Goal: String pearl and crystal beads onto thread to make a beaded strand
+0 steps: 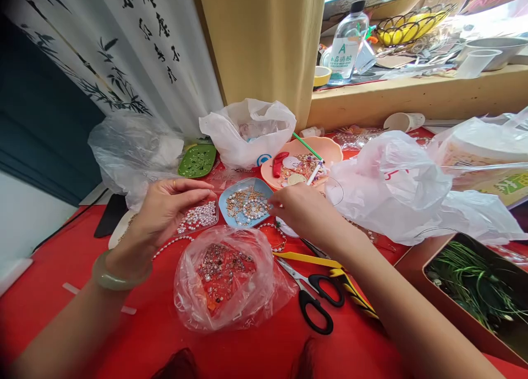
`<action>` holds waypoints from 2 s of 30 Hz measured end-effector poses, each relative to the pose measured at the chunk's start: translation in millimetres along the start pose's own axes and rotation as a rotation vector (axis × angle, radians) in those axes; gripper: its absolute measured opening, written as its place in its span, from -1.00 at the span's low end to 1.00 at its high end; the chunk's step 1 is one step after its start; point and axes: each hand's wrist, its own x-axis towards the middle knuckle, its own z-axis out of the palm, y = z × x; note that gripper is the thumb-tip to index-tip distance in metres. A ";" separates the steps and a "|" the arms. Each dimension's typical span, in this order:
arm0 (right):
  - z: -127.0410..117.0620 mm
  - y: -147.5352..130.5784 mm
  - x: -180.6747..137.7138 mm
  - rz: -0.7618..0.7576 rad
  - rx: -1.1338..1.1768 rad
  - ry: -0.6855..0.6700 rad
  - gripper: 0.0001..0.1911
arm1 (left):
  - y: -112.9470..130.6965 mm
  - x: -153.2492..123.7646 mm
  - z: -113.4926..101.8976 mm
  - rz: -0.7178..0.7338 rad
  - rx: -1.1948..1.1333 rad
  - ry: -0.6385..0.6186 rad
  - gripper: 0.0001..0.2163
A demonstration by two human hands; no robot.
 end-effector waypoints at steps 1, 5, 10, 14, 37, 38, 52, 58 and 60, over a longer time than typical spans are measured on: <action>0.8 -5.3 -1.0 -0.005 -0.043 0.038 -0.79 | -0.8 -2.4 3.3 -0.005 0.040 -0.025 -0.90; 6.6 -35.3 -5.8 -0.094 -0.082 0.131 -0.64 | -3.3 -14.3 22.2 -0.031 0.186 -0.159 -0.93; 6.0 -39.5 -8.0 -0.186 -0.018 0.017 -0.75 | -2.0 -19.6 19.7 -0.010 0.175 -0.148 -0.93; 2.0 -31.2 -7.5 -0.155 -0.009 -0.007 -0.73 | -3.4 -17.2 8.1 0.002 0.198 -0.043 -0.92; 33.1 -51.7 -9.4 0.013 0.720 -0.082 -0.80 | -46.0 -62.0 -29.7 0.188 1.155 -0.611 -0.88; 34.0 -51.6 -9.1 0.025 0.773 -0.071 -0.81 | -44.5 -60.4 -28.7 0.141 1.071 -0.587 -0.90; 35.8 -60.0 -15.2 0.118 0.763 0.375 -0.89 | -32.8 -35.7 9.6 -0.413 -0.460 -0.175 -0.84; 38.2 -59.6 -12.1 0.158 0.821 0.454 -0.89 | -36.6 -36.7 12.3 -0.435 -0.610 -0.194 -0.81; 37.9 -60.0 -11.6 0.167 0.830 0.460 -0.89 | -37.0 -36.7 12.2 -0.439 -0.637 -0.194 -0.82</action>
